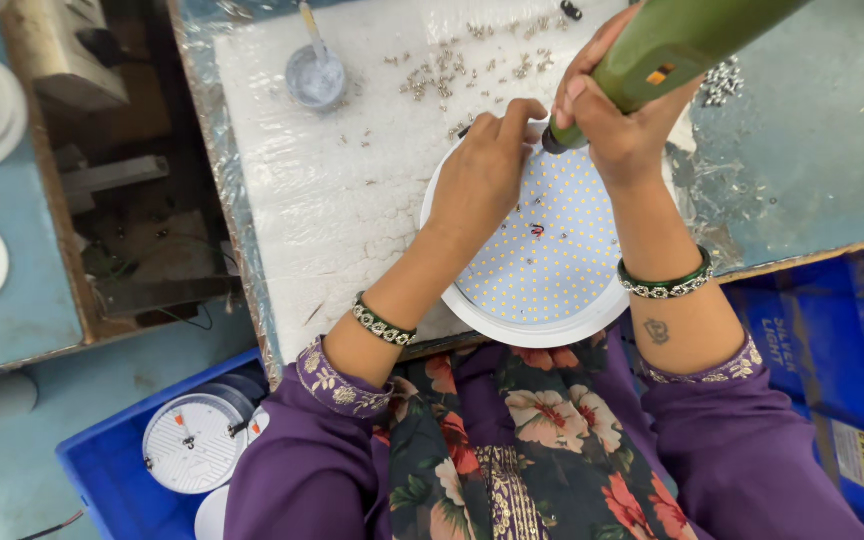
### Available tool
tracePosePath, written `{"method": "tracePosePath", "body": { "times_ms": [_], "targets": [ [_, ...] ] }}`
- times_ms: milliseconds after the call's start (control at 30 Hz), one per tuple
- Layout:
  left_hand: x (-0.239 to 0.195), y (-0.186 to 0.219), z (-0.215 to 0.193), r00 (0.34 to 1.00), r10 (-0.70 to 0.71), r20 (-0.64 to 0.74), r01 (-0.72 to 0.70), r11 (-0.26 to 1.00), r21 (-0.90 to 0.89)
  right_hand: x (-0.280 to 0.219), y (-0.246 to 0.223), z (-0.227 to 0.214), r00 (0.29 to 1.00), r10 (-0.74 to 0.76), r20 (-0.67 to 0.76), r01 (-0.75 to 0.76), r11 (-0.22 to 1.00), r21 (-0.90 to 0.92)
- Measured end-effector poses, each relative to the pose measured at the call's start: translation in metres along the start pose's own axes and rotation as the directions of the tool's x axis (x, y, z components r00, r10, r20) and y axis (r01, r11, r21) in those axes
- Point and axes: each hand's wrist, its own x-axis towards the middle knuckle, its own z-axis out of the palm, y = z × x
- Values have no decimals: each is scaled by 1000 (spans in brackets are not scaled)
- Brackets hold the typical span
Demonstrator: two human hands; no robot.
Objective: The person assembles a round LED light fixture by placing a LED board into a plastic casing and using an electric screwdriver to secure it with several small screws.
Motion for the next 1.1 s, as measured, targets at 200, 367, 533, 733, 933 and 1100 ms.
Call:
{"method": "tracePosePath", "body": {
  "times_ms": [200,367,533,733,933,1100],
  "targets": [
    [-21,-4,-24,993,90,73,-93,995,36,5,-36,5,999,30,-29,-28,997,74],
    [-33,-5,-21,978,171,122,-195,955,223,-7,-66,13,1000,7,3,-7,997,76],
    [-33,-12,-17,962,208,178,-251,929,271,-39,-88,6,998,65,12,-66,995,76],
    [-38,-3,-24,954,291,73,-299,945,131,-62,-112,7,991,109,71,-118,984,132],
    [-66,23,-28,983,-19,184,99,892,-440,-71,-117,24,996,56,75,-67,985,158],
    [-102,38,-26,947,-191,258,316,702,-638,-72,-117,26,997,40,62,-53,975,217]
  ]
}}
